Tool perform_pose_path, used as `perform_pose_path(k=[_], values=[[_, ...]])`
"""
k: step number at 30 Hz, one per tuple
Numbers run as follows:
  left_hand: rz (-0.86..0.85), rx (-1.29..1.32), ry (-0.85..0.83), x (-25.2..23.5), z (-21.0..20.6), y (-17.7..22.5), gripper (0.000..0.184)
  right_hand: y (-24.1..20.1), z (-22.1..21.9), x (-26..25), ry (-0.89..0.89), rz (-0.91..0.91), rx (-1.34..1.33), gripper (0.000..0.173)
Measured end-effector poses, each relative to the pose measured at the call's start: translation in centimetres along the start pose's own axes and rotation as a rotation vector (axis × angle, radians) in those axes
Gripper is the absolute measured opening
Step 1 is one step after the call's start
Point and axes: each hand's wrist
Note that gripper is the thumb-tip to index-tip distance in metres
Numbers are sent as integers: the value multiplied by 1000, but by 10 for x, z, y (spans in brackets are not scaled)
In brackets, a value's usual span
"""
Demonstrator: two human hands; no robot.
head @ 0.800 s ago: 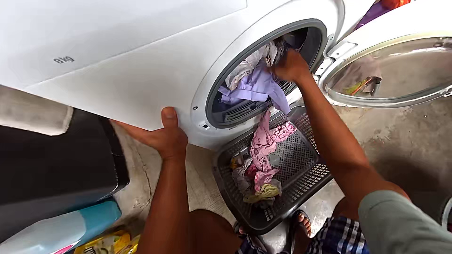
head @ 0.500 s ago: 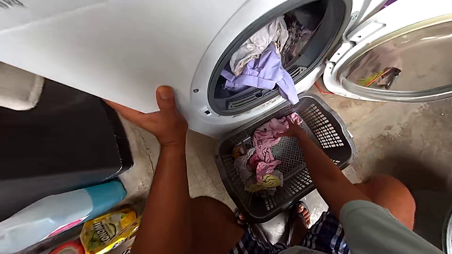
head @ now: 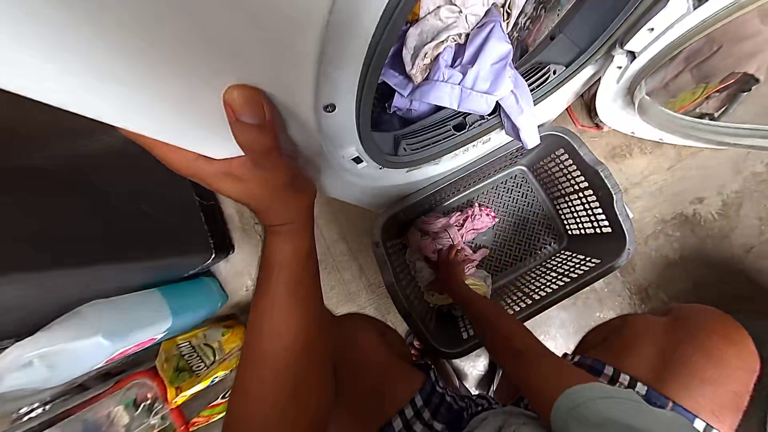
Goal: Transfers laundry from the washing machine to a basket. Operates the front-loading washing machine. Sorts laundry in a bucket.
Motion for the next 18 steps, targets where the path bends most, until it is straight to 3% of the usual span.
perform_pose_path(k=[5, 7, 8, 11, 13, 15, 18], values=[[-44, -25, 24, 0, -2, 1, 91, 26, 41, -25, 113, -50, -244, 102], [-73, -27, 25, -1, -3, 2, 85, 42, 59, -28, 99, 1, -296, 98], [-74, -31, 23, 0, -5, 5, 87, 53, 68, -23, 85, 70, -325, 93], [-62, -44, 38, 0, -7, 7, 105, 84, 113, 31, -5, 442, -480, 58], [-82, -75, 47, -1, -8, 9, 110, 88, 178, 88, -101, 694, -510, 42], [-98, -101, 48, -1, -9, 11, 114, 80, 256, 142, -62, 813, -529, 30], [-129, -88, 47, -2, -8, 11, 115, 48, 392, 183, 383, 790, -498, 28]])
Point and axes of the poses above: each hand's wrist, its own x-axis away from the middle knuckle, its own z-axis out of the back of the hand, y = z × x, and after that the axes turned 9 degrees about -y, right-handed
